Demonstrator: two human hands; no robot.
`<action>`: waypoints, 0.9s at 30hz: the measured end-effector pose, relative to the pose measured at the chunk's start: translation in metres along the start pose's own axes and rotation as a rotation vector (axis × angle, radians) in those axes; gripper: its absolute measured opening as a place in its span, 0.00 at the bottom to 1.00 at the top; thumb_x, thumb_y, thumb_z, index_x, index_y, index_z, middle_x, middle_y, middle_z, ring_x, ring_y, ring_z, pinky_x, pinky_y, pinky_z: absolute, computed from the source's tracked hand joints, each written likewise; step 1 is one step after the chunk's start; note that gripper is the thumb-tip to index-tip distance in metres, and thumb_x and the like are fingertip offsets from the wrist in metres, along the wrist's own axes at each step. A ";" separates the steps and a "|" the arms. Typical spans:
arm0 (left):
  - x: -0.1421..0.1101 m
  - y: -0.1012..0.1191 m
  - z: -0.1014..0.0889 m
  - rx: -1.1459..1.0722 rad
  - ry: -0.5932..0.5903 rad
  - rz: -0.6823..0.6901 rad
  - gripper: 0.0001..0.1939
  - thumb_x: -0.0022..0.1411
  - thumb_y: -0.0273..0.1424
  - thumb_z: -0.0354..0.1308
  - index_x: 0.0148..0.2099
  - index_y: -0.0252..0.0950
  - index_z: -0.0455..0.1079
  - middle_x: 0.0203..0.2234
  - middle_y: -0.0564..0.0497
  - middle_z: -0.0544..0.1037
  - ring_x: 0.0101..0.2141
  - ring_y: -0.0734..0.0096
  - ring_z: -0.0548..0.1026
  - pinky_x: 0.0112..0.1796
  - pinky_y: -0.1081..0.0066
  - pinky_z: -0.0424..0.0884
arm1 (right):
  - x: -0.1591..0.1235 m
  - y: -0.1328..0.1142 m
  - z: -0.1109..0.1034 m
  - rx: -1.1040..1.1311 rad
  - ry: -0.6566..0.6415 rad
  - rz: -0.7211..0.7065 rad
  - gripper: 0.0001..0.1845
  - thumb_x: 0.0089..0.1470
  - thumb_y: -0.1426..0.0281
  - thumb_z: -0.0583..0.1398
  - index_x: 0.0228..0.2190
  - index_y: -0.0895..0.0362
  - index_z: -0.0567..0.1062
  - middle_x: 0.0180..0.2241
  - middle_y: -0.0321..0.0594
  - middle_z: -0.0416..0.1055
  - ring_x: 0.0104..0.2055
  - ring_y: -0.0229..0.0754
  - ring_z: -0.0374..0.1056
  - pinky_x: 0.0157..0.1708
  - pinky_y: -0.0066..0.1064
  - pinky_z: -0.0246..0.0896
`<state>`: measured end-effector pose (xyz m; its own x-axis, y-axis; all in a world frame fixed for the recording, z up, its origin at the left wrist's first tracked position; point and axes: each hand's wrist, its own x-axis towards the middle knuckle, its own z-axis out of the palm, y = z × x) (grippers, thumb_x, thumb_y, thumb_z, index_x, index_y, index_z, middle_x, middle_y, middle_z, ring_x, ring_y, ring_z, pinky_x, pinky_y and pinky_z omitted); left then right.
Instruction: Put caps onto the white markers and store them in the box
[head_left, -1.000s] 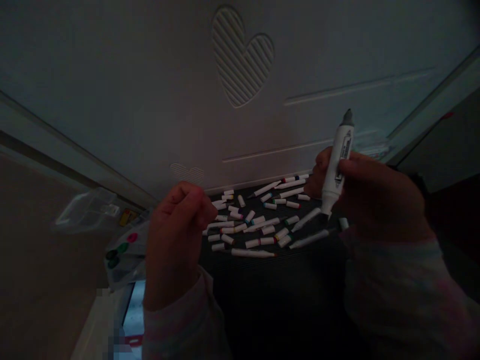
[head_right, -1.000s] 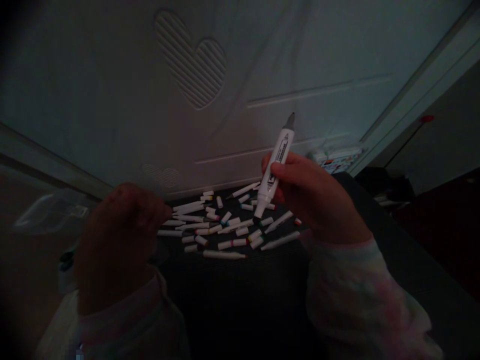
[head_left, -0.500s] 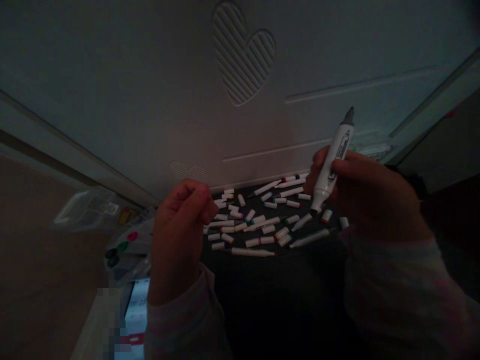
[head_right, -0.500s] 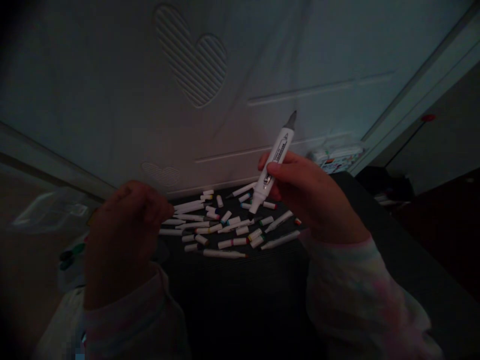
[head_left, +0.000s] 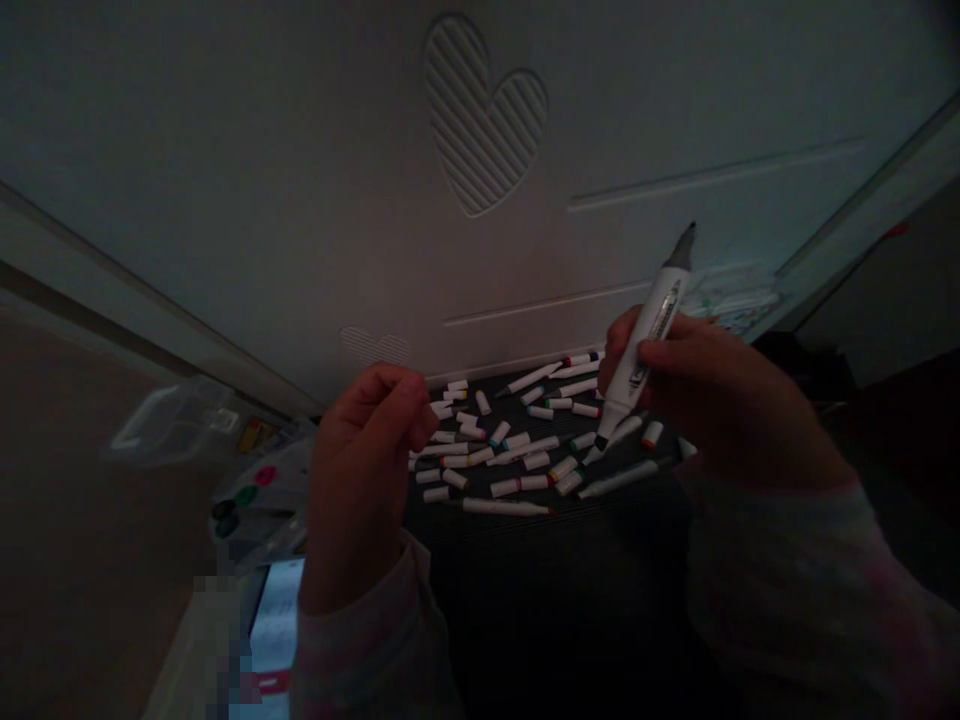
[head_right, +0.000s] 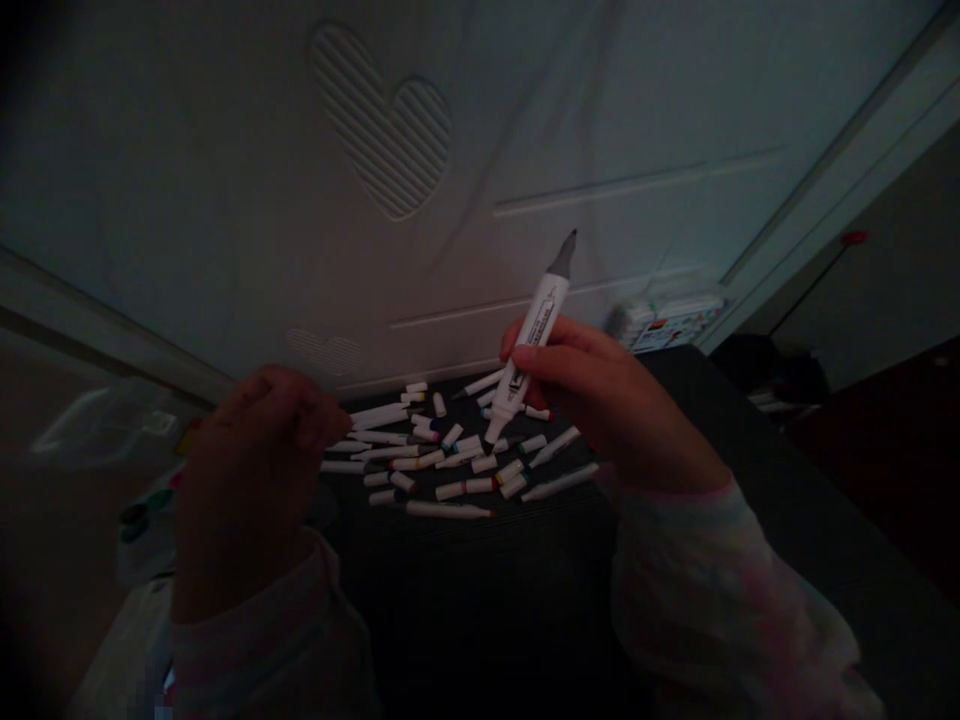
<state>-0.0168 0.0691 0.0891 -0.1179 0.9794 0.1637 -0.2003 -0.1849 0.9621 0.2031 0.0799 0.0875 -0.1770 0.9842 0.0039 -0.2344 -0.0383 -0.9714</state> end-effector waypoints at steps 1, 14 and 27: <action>0.000 0.000 0.000 -0.002 -0.001 0.001 0.11 0.54 0.29 0.58 0.21 0.35 0.64 0.12 0.58 0.60 0.18 0.79 0.57 0.22 0.75 0.54 | 0.000 0.001 0.000 -0.011 0.003 -0.005 0.07 0.45 0.65 0.61 0.26 0.55 0.71 0.21 0.32 0.61 0.22 0.34 0.57 0.20 0.28 0.50; -0.003 -0.003 0.002 0.069 -0.021 -0.027 0.11 0.54 0.29 0.57 0.21 0.36 0.63 0.13 0.59 0.60 0.19 0.79 0.57 0.23 0.75 0.55 | 0.000 0.003 0.008 -0.084 0.024 0.041 0.13 0.45 0.57 0.62 0.23 0.55 0.72 0.20 0.34 0.63 0.21 0.35 0.58 0.18 0.28 0.51; -0.015 0.001 0.030 0.399 -0.528 -0.209 0.03 0.54 0.31 0.59 0.31 0.37 0.72 0.21 0.57 0.72 0.24 0.77 0.68 0.26 0.76 0.60 | -0.005 0.004 0.023 -0.101 -0.299 0.082 0.10 0.52 0.66 0.60 0.38 0.55 0.75 0.34 0.35 0.73 0.37 0.36 0.68 0.36 0.25 0.62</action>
<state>0.0137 0.0562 0.0939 0.3937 0.9180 -0.0468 0.2173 -0.0435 0.9751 0.1807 0.0706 0.0893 -0.4678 0.8836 -0.0205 -0.1140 -0.0833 -0.9900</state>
